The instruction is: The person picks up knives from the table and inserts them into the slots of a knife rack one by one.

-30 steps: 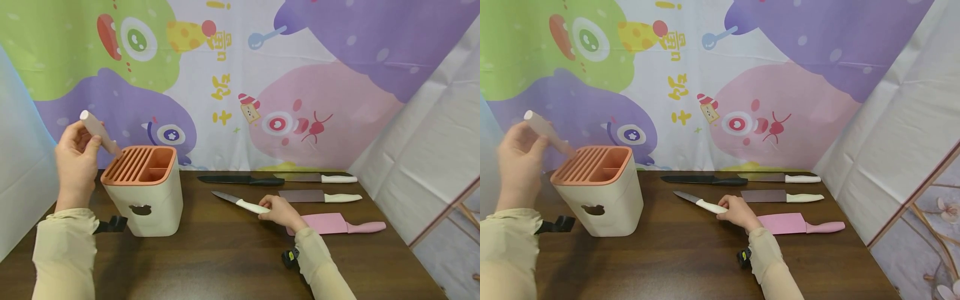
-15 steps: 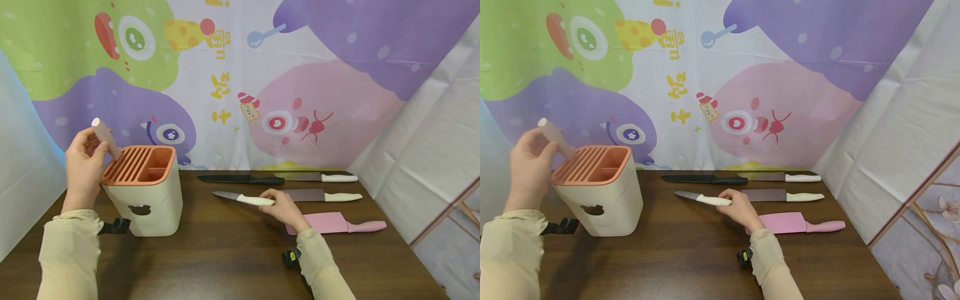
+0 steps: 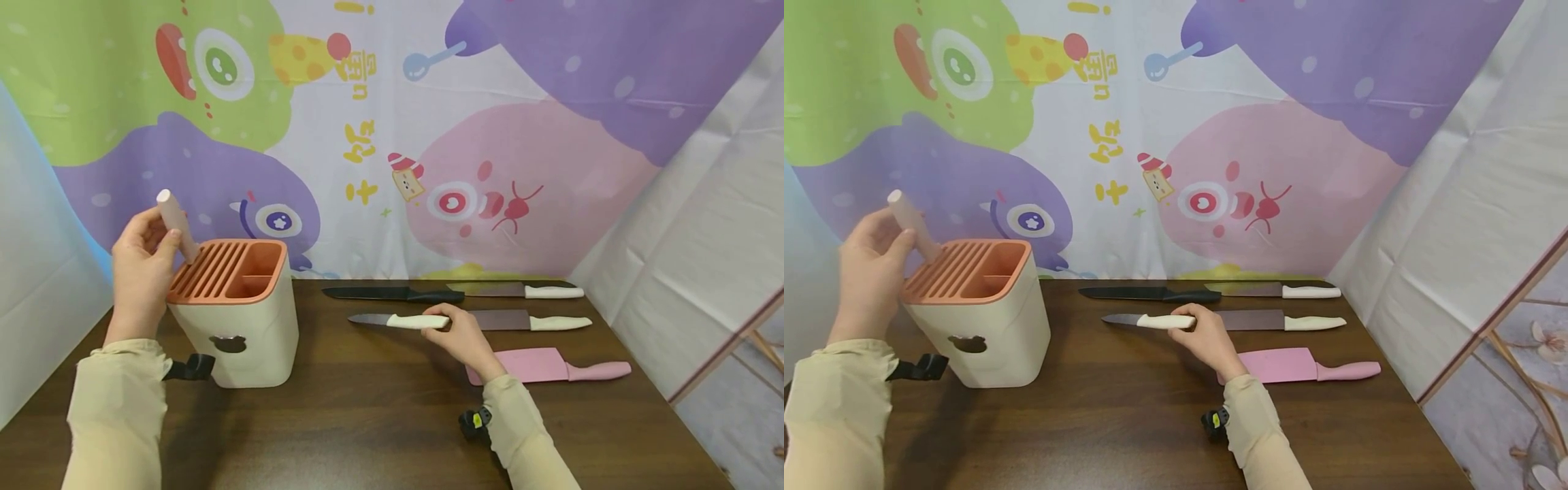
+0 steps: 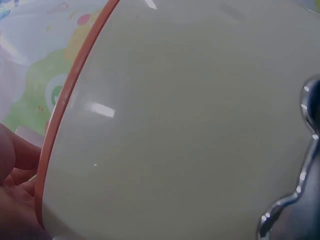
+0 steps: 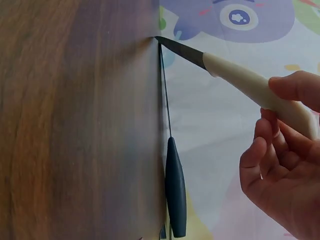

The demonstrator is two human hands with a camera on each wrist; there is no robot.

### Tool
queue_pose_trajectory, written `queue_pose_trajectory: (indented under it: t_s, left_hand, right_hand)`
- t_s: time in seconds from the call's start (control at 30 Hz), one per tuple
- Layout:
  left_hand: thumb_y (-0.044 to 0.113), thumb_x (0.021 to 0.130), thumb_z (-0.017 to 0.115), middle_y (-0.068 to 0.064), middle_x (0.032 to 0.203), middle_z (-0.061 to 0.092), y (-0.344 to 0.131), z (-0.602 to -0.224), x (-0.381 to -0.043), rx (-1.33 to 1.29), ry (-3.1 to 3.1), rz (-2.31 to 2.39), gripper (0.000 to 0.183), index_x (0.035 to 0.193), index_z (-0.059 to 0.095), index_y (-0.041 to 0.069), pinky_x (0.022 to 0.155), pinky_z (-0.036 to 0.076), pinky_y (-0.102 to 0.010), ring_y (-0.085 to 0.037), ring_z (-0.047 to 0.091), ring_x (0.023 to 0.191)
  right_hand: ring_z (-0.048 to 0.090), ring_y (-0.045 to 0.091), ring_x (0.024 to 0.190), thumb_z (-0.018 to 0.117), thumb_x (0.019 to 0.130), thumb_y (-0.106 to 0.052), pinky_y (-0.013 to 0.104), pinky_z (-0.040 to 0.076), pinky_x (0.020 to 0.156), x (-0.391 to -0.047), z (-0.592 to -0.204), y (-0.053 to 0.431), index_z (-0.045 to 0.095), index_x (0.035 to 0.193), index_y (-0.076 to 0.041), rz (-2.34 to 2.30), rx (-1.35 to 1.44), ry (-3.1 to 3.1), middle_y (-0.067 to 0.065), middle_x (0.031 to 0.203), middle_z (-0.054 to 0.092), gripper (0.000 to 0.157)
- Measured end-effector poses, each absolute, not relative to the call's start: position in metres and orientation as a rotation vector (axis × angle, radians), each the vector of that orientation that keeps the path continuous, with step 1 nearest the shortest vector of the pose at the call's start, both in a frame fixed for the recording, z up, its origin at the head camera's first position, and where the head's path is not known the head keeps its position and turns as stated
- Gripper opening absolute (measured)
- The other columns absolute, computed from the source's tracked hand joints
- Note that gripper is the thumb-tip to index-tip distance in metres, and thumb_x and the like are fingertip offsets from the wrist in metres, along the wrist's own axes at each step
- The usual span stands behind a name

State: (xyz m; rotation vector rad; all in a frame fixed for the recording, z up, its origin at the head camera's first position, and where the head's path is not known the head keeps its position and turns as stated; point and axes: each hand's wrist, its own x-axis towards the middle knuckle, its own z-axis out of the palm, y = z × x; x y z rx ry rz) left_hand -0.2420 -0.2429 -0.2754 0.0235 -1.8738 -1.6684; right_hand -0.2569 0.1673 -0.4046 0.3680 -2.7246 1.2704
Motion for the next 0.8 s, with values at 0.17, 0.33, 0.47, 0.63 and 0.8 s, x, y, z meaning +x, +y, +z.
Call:
queue_pose_trajectory:
  t_s: [0.17, 0.33, 0.47, 0.63, 0.8]
  left_hand:
    - [0.004, 0.092, 0.046, 0.006, 0.114, 0.053, -0.244, -0.277, -0.239, 0.002, -1.897, -1.690, 0.037, 0.129, 0.045, 0.010, 0.085, 0.041, -0.008, -0.009, 0.049, 0.111]
    - [0.011, 0.094, 0.045, 0.013, 0.111, 0.047, -0.245, -0.278, -0.240, 0.091, -2.056, -1.467, 0.038, 0.132, 0.045, 0.011, 0.088, 0.038, -0.017, -0.003, 0.046, 0.105]
    - [0.013, 0.094, 0.044, 0.014, 0.110, 0.045, -0.247, -0.278, -0.242, 0.122, -2.114, -1.367, 0.040, 0.134, 0.045, 0.010, 0.083, 0.037, -0.019, 0.004, 0.042, 0.097]
    - [0.013, 0.094, 0.043, 0.006, 0.116, 0.050, -0.248, -0.279, -0.241, 0.098, -2.088, -1.454, 0.040, 0.134, 0.044, 0.009, 0.083, 0.040, -0.015, -0.001, 0.046, 0.100]
    - [0.018, 0.095, 0.044, -0.001, 0.127, 0.049, -0.250, -0.279, -0.238, 0.052, -2.088, -1.555, 0.040, 0.134, 0.044, 0.012, 0.086, 0.043, -0.011, -0.003, 0.050, 0.106]
  right_hand:
    - [0.057, 0.013, 0.071, 0.069, 0.080, -0.022, 0.027, 0.048, 0.061, -0.257, -0.404, 0.165, 0.063, 0.105, -0.016, 1.389, 0.358, -2.663, 0.005, 0.094, 0.064, 0.026]
    - [0.061, 0.018, 0.082, 0.068, 0.082, -0.019, 0.027, 0.050, 0.068, -0.250, -0.396, 0.160, 0.062, 0.110, -0.009, 1.520, 0.353, -2.567, 0.011, 0.099, 0.064, 0.030]
    - [0.060, 0.023, 0.085, 0.066, 0.083, -0.011, 0.028, 0.049, 0.071, -0.238, -0.378, 0.151, 0.060, 0.111, -0.002, 1.596, 0.366, -2.477, 0.015, 0.097, 0.064, 0.030]
    - [0.060, 0.014, 0.081, 0.067, 0.082, -0.012, 0.027, 0.051, 0.074, -0.245, -0.383, 0.149, 0.061, 0.109, -0.001, 1.670, 0.424, -2.322, 0.012, 0.090, 0.065, 0.029]
    - [0.059, 0.009, 0.081, 0.068, 0.082, -0.019, 0.026, 0.051, 0.076, -0.254, -0.388, 0.150, 0.062, 0.109, -0.002, 1.686, 0.496, -2.223, 0.010, 0.088, 0.064, 0.032]
